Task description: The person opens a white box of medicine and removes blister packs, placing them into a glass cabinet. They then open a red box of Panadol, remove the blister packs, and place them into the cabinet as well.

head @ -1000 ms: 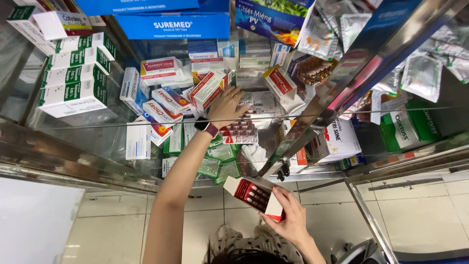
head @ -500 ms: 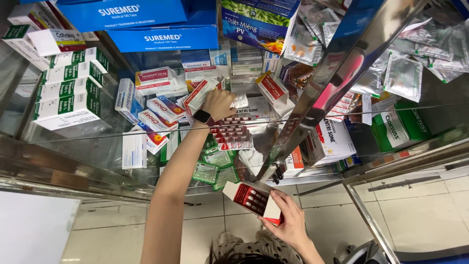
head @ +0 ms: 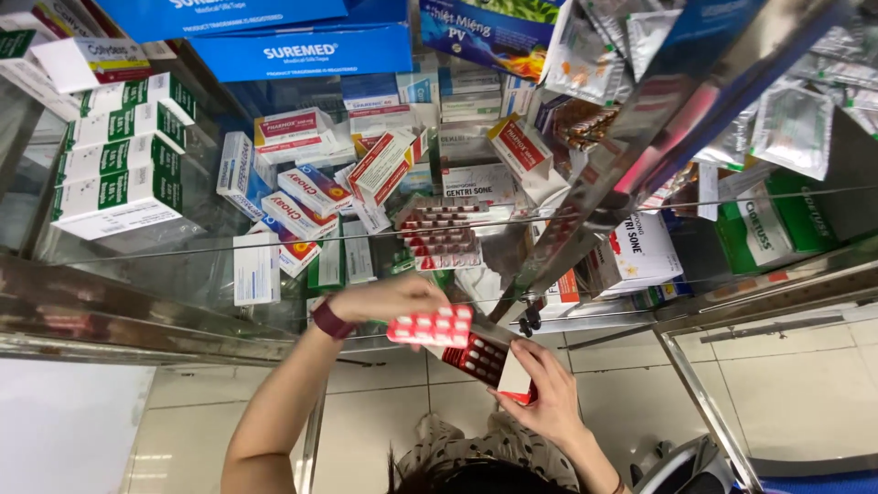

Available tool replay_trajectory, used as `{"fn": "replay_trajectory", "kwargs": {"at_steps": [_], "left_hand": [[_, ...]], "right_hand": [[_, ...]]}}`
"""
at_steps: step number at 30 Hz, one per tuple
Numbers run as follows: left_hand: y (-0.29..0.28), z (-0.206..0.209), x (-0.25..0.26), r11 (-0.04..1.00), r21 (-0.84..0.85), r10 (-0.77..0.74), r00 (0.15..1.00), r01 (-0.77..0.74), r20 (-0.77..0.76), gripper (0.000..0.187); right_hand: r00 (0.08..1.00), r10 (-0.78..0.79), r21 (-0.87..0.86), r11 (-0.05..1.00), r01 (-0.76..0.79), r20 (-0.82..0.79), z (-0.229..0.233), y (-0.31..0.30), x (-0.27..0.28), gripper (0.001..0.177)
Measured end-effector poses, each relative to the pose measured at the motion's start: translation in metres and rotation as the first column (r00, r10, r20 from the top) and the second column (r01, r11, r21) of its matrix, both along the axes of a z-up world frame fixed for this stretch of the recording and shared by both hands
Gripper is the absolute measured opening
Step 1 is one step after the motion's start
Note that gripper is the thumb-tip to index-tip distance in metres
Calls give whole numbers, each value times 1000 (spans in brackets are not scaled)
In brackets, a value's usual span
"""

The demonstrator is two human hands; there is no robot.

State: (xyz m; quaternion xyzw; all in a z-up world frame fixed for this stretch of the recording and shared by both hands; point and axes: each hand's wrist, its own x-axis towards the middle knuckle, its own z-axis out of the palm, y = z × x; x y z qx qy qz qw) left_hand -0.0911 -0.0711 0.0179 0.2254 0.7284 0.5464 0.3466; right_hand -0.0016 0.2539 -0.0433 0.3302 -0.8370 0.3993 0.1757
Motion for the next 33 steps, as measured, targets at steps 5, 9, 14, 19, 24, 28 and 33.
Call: {"fn": "replay_trajectory", "kwargs": {"at_steps": [5, 9, 14, 19, 24, 28, 33], "left_hand": [[33, 0, 29, 990, -139, -17, 996, 29, 85, 35], [34, -31, 25, 974, -221, -105, 964, 50, -244, 33], [47, -17, 19, 916, -395, -202, 933, 72, -297, 44], [61, -34, 5, 887, -443, -329, 851, 129, -410, 49], [71, -9, 6, 793, -594, -406, 844, 134, -352, 46], [63, -9, -1, 876, -468, -324, 857, 112, -400, 42], [58, -11, -2, 930, -367, -172, 917, 30, -360, 43]], "right_hand": [[999, 31, 12, 999, -32, 28, -1, -6, -2, 87], [998, 62, 10, 998, -62, 8, 3, -11, -4, 88], [998, 47, 49, 998, -49, 49, 2, -12, -2, 87], [997, 69, 59, 996, -70, 21, -1, -10, -1, 87], [999, 53, 58, 997, -53, 8, -1, -10, 0, 85], [999, 31, 37, 999, -32, 20, 2, -7, -2, 85], [1000, 10, 22, 1000, -10, -8, 3, -7, -2, 84]]}}
